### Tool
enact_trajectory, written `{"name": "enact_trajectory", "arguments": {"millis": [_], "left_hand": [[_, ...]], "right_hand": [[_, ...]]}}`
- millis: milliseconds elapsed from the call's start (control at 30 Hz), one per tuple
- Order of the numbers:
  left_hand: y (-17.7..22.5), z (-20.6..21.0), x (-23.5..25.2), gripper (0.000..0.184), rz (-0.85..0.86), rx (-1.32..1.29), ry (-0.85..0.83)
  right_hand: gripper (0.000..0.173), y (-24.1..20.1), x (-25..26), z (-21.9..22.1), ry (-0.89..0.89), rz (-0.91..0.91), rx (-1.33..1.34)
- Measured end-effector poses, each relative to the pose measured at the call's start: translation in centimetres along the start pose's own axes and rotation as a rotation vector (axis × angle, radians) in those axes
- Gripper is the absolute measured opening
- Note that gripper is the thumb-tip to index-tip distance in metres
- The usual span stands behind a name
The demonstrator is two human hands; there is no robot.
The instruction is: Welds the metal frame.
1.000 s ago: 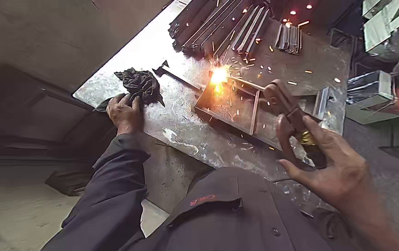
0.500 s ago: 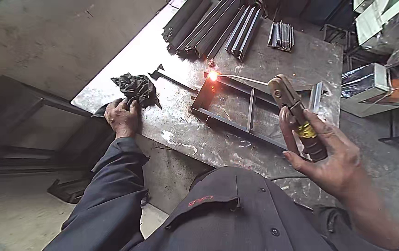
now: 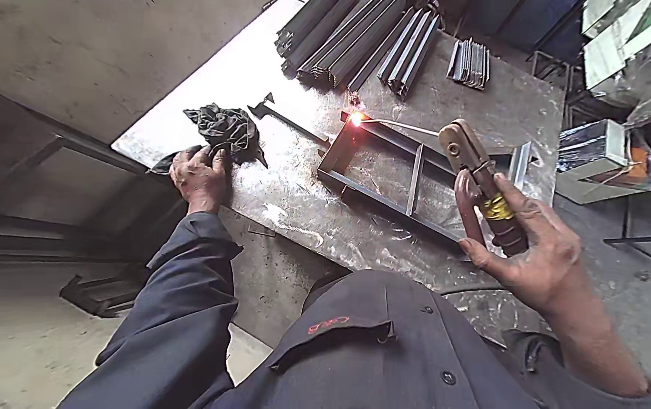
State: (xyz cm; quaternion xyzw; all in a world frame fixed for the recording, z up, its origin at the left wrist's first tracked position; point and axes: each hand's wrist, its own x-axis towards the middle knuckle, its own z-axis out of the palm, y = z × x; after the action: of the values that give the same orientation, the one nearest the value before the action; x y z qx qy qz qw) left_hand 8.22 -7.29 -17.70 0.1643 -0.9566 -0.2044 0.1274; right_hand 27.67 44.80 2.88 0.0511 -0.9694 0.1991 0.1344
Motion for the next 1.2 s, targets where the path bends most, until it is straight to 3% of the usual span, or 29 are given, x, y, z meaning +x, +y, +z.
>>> {"name": "enact_trajectory", "arguments": {"millis": [867,1100,1200], "left_hand": [[0.0,0.3,0.1,0.057,-0.011,0.0,0.015],[-0.1,0.0,0.1,0.057,0.013,-0.016,0.007],[-0.4,-1.0,0.3,0.056,0.009,-0.159,-0.055]], "right_hand": [[0.091,0.2,-0.5,-0.6,0.041,0.011,0.009],[0.104,2.0,-4.2,-5.5,-0.084,0.162,0.459],[0.102,2.3,-5.5,-5.8,-0.186,0.15,0.594]]}}
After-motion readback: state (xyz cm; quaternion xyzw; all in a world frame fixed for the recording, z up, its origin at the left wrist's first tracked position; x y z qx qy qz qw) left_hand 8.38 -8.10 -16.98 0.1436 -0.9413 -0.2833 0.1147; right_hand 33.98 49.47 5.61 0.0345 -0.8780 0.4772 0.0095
